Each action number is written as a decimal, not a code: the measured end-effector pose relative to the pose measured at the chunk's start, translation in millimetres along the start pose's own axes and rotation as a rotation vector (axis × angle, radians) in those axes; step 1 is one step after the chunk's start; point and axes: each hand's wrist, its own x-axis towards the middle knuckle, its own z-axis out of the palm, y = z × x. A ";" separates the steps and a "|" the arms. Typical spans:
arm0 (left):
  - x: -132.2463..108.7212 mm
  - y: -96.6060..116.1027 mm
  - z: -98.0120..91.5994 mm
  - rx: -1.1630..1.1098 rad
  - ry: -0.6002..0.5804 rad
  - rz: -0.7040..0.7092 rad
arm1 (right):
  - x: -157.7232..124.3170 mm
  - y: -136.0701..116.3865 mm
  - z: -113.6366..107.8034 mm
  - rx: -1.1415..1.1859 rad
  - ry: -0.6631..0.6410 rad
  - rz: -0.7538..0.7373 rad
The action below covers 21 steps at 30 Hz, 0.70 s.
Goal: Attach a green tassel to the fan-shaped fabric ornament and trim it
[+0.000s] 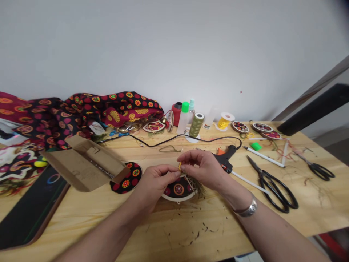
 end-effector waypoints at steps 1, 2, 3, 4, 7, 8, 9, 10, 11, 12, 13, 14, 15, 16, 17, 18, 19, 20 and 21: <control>-0.1 0.2 0.1 0.003 0.001 0.000 | 0.1 -0.3 -0.2 -0.004 0.001 0.007; -0.2 0.4 0.1 0.005 0.001 -0.002 | 0.2 -0.8 -0.4 -0.009 0.000 0.012; -0.4 0.5 0.2 0.009 -0.001 -0.005 | 0.4 -1.4 -0.5 -0.013 -0.001 0.013; -0.5 0.6 0.2 0.011 -0.003 -0.005 | 0.5 -2.0 -0.5 -0.018 0.001 0.014; -0.6 0.4 -0.2 0.008 -0.006 -0.005 | 0.4 -3.7 -0.3 -0.024 0.008 0.014; -0.6 0.2 -0.5 0.009 -0.003 -0.001 | 0.2 -4.2 -0.2 -0.023 0.009 0.015; -0.4 0.0 -0.7 0.011 -0.004 0.003 | -0.1 -4.5 0.0 -0.024 0.009 0.014; -0.2 -0.2 -0.9 0.012 -0.007 0.005 | -0.4 -4.6 0.3 -0.026 0.008 0.012; 0.1 -0.2 -1.1 0.013 -0.009 0.008 | -0.6 -4.4 0.6 -0.030 0.007 0.010; 0.3 -0.2 -1.2 0.014 -0.009 0.012 | -0.6 -4.0 0.9 -0.036 0.008 0.009; 0.5 -0.1 -1.2 0.013 -0.010 0.014 | -0.6 -3.3 1.1 -0.042 0.005 0.009; 0.7 0.1 -1.2 0.011 -0.009 0.015 | -0.4 -2.4 1.3 -0.038 0.002 0.011; 0.7 0.4 -1.0 0.008 -0.008 0.015 | 0.0 -1.4 1.3 -0.021 -0.005 0.008; 0.6 0.7 -0.8 0.003 -0.005 0.014 | 0.4 -0.4 0.9 0.008 -0.009 0.001; 0.4 1.0 -0.5 -0.004 -0.003 0.011 | 0.9 0.4 0.1 0.041 -0.011 -0.008; 0.1 1.4 -0.2 -0.014 0.000 0.008 | 1.2 0.8 -1.3 0.067 -0.008 -0.021; -0.1 1.8 0.1 -0.023 0.007 0.004 | 1.3 0.7 -3.1 0.075 -0.009 -0.030; -0.3 2.2 0.4 -0.028 0.016 0.000 | 1.0 0.1 -5.4 0.056 -0.015 -0.033; -0.3 2.6 0.6 -0.029 0.023 -0.001 | 0.3 -1.0 -8.1 0.009 -0.027 -0.033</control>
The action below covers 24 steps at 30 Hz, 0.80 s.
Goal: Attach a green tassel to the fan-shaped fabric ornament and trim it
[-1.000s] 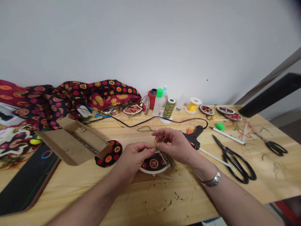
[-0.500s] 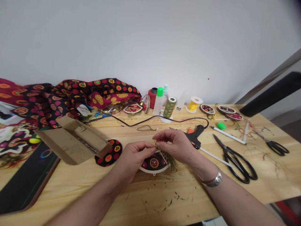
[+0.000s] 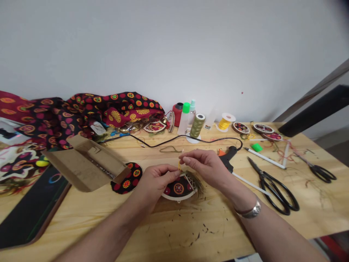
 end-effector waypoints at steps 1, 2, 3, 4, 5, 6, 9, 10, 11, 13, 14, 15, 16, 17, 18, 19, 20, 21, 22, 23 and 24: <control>0.0 0.4 0.1 0.002 0.006 0.003 | -1.1 -1.6 -2.7 -0.063 -0.015 -0.004; 0.0 0.8 0.1 0.004 0.008 0.007 | -2.5 -3.3 -5.3 -0.130 -0.029 -0.019; 0.1 1.1 -0.1 0.004 0.008 0.010 | -4.1 -5.0 -7.6 -0.192 -0.040 -0.047; 0.1 1.4 -0.4 0.002 0.007 0.012 | -5.7 -6.5 -9.5 -0.248 -0.044 -0.085; 0.1 1.6 -0.8 -0.003 0.007 0.013 | -7.1 -7.6 -10.7 -0.295 -0.042 -0.130; 0.2 1.7 -1.2 -0.007 0.011 0.016 | -8.2 -8.2 -11.4 -0.334 -0.041 -0.172; 0.6 1.4 -2.0 0.012 0.025 0.044 | -9.1 -7.1 -10.5 -0.412 -0.043 -0.266; 0.9 1.2 -2.0 0.018 0.030 0.052 | -8.7 -6.0 -9.8 -0.427 -0.040 -0.288; 1.3 0.9 -2.0 0.022 0.034 0.053 | -8.2 -4.7 -9.0 -0.436 -0.037 -0.307; 2.0 0.5 -1.8 0.016 0.036 0.039 | -6.8 -2.3 -7.6 -0.447 -0.029 -0.333; 2.4 0.5 -1.7 0.010 0.033 0.031 | -6.1 -1.4 -7.2 -0.451 -0.026 -0.344; 2.6 0.5 -1.6 0.008 0.030 0.027 | -5.5 -0.8 -7.0 -0.452 -0.022 -0.355; 2.8 0.7 -1.6 0.010 0.031 0.027 | -5.1 -0.6 -7.0 -0.453 -0.018 -0.365; 2.8 0.9 -1.7 0.018 0.037 0.028 | -4.9 -0.8 -7.2 -0.453 -0.014 -0.376; 2.8 1.2 -1.7 0.030 0.048 0.031 | -4.8 -1.5 -7.6 -0.450 -0.012 -0.386; 2.8 1.6 -1.8 0.043 0.062 0.035 | -5.0 -2.5 -8.1 -0.444 -0.012 -0.392; 2.7 1.9 -2.0 0.057 0.075 0.038 | -5.2 -3.9 -8.7 -0.438 -0.015 -0.393; 2.6 2.2 -2.0 0.067 0.085 0.037 | -5.5 -5.3 -9.3 -0.431 -0.018 -0.387; 2.5 2.4 -2.1 0.070 0.090 0.034 | -5.9 -6.7 -9.9 -0.422 -0.021 -0.376; 2.4 2.6 -2.0 0.068 0.088 0.029 | -6.2 -7.8 -10.3 -0.411 -0.020 -0.365; 2.2 2.7 -1.9 0.065 0.081 0.023 | -6.5 -8.6 -10.6 -0.399 -0.020 -0.354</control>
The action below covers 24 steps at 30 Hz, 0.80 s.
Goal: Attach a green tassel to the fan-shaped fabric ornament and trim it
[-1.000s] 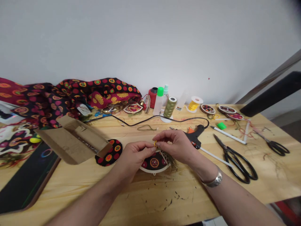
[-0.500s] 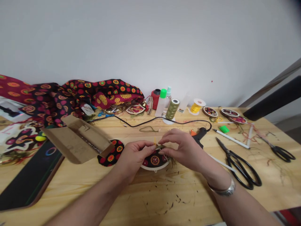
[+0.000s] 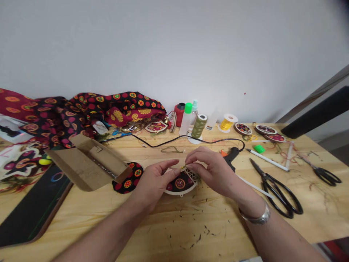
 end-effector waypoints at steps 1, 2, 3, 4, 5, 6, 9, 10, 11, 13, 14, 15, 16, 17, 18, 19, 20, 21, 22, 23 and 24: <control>-0.2 0.1 0.1 -0.003 -0.011 -0.004 | 0.0 -0.3 -0.3 0.014 0.004 0.008; -0.4 0.2 0.3 -0.006 -0.024 -0.006 | 0.0 -0.2 -0.4 0.030 0.009 0.012; -0.7 0.2 0.5 -0.007 -0.037 -0.002 | -0.1 0.2 -0.1 0.047 0.013 0.013; -0.9 0.2 0.7 -0.005 -0.049 0.004 | 0.0 0.9 0.3 0.062 0.019 0.014; -1.0 0.2 0.9 -0.004 -0.058 0.011 | 0.1 1.8 0.8 0.075 0.024 0.014; -1.1 0.0 1.0 -0.003 -0.066 0.016 | 0.2 2.9 1.4 0.086 0.032 0.017; -0.9 -0.8 1.3 0.004 -0.085 0.011 | 1.1 6.1 2.8 0.105 0.056 0.043; -0.8 -1.1 1.4 0.006 -0.093 0.001 | 1.5 7.0 3.1 0.108 0.063 0.056; -0.9 -1.2 1.5 0.011 -0.103 -0.011 | 1.9 7.8 3.3 0.111 0.067 0.068; -1.0 -1.6 1.5 0.024 -0.130 -0.028 | 2.6 9.1 3.5 0.113 0.073 0.081; -1.1 -1.9 1.3 0.033 -0.143 -0.031 | 2.9 9.6 3.6 0.114 0.074 0.085; -1.1 -2.3 1.1 0.044 -0.151 -0.030 | 3.2 9.9 3.7 0.116 0.076 0.086; -1.1 -2.9 0.7 0.051 -0.152 -0.028 | 3.5 10.1 3.7 0.119 0.079 0.087; -0.9 -3.5 0.2 0.054 -0.145 -0.025 | 3.7 10.2 3.7 0.124 0.081 0.090; -0.8 -4.1 -0.2 0.053 -0.135 -0.021 | 3.8 10.1 3.7 0.128 0.081 0.096; -0.7 -4.6 -0.7 0.051 -0.127 -0.019 | 3.9 9.9 3.7 0.132 0.082 0.106; -0.7 -5.0 -1.0 0.051 -0.126 -0.019 | 4.1 9.7 3.6 0.135 0.081 0.120; -0.8 -5.0 -1.1 0.056 -0.131 -0.021 | 4.2 9.5 3.6 0.135 0.080 0.135; -1.0 -4.8 -1.1 0.065 -0.141 -0.025 | 4.3 9.4 3.6 0.133 0.080 0.149; -1.4 -4.5 -0.9 0.076 -0.150 -0.029 | 4.4 9.6 3.7 0.130 0.082 0.160; -1.8 -3.9 -0.5 0.085 -0.153 -0.031 | 4.5 10.1 4.0 0.125 0.085 0.166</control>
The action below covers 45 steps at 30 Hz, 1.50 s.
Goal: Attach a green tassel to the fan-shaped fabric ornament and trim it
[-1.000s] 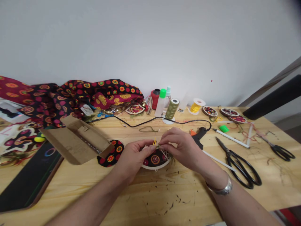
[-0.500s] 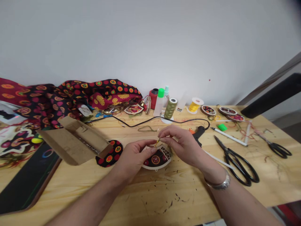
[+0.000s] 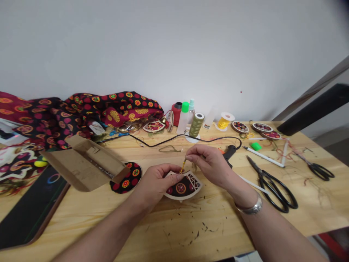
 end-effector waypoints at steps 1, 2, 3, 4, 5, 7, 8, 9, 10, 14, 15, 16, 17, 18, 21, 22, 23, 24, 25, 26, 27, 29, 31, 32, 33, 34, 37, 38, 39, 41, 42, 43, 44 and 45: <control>-0.3 0.6 0.5 0.006 0.001 -0.003 | 0.2 0.9 0.4 -0.004 0.006 0.002; -0.5 1.2 1.1 0.006 0.006 -0.002 | 0.5 2.1 1.0 -0.008 0.013 0.002; -0.7 1.7 1.6 0.004 0.011 -0.002 | 0.8 3.5 1.8 -0.013 0.020 0.002; -0.8 2.1 2.1 0.001 0.013 -0.004 | 1.1 5.0 2.8 -0.020 0.026 0.005; -0.9 2.4 2.5 -0.003 0.013 -0.006 | 1.5 6.5 3.9 -0.031 0.031 0.011; -1.3 2.6 3.0 -0.010 0.010 -0.013 | 2.1 8.8 6.1 -0.063 0.034 0.028; -1.5 2.5 3.0 -0.015 0.011 -0.015 | 2.3 9.5 7.1 -0.080 0.029 0.039; -1.7 2.3 2.9 -0.020 0.010 -0.016 | 2.4 10.1 8.0 -0.097 0.018 0.048; -1.8 2.1 2.7 -0.028 0.008 -0.015 | 2.3 10.6 8.8 -0.119 -0.001 0.058; -0.9 0.7 1.8 -0.072 -0.013 -0.020 | 0.6 13.0 11.3 -0.225 -0.088 0.081; -0.4 0.4 1.7 -0.086 -0.014 -0.025 | 0.1 13.5 11.6 -0.247 -0.057 0.074; 0.0 0.2 1.6 -0.102 -0.012 -0.028 | -0.4 13.7 11.7 -0.261 0.001 0.057; 0.4 0.1 1.5 -0.117 -0.009 -0.031 | -0.8 13.4 11.5 -0.269 0.073 0.034; 0.7 0.0 1.5 -0.130 -0.003 -0.032 | -1.1 12.6 10.8 -0.270 0.144 0.009; 0.8 -0.1 1.4 -0.142 0.011 -0.032 | -1.3 7.1 6.8 -0.196 0.218 -0.062; 0.7 -0.1 1.4 -0.139 0.011 -0.028 | -1.4 4.9 5.2 -0.149 0.192 -0.085; 0.6 0.0 1.4 -0.134 0.010 -0.020 | -1.6 3.0 3.7 -0.100 0.145 -0.110; 0.5 0.1 1.4 -0.130 0.006 -0.009 | -1.8 1.5 2.5 -0.057 0.085 -0.133; 0.4 0.2 1.4 -0.128 0.001 0.003 | -2.2 0.4 1.8 -0.025 0.024 -0.146; 0.3 0.5 1.4 -0.128 -0.004 0.015 | -2.6 -0.2 1.5 -0.004 -0.034 -0.147; 0.3 0.7 1.4 -0.127 -0.008 0.025 | -3.0 -0.5 1.7 0.011 -0.086 -0.135; 0.3 1.1 1.5 -0.131 -0.007 0.040 | -3.6 -0.4 3.0 0.038 -0.155 -0.087; 0.6 1.0 1.3 -0.130 0.002 0.047 | -3.6 -0.5 4.2 0.062 -0.142 -0.021; 0.9 0.7 1.1 -0.128 0.011 0.051 | -3.4 -0.8 4.3 0.062 -0.110 0.014; 1.4 0.2 0.8 -0.129 0.025 0.055 | -3.1 -1.2 3.8 0.050 -0.071 0.044; 1.9 -0.2 0.4 -0.131 0.040 0.060 | -2.9 -1.7 2.9 0.027 -0.039 0.071; 3.7 -0.9 -0.7 -0.168 0.071 0.079 | -2.7 -1.8 -1.6 -0.056 -0.072 0.166; 4.2 -0.8 -1.0 -0.189 0.071 0.087 | -2.8 -1.1 -2.8 -0.069 -0.112 0.203; 4.7 -0.6 -1.2 -0.211 0.070 0.098 | -2.8 0.2 -3.5 -0.067 -0.157 0.239; 5.3 -0.2 -1.6 -0.250 0.075 0.123 | -2.4 3.6 -2.7 -0.019 -0.242 0.297; 5.5 -0.1 -1.7 -0.263 0.081 0.133 | -1.9 5.5 -1.4 0.021 -0.272 0.319; 5.5 0.0 -1.8 -0.272 0.089 0.142 | -1.4 7.2 0.4 0.062 -0.292 0.338; 5.5 0.0 -2.0 -0.278 0.095 0.147 | -0.8 8.5 2.4 0.101 -0.301 0.358; 5.4 0.0 -2.1 -0.283 0.100 0.151 | -0.2 9.4 4.5 0.137 -0.302 0.378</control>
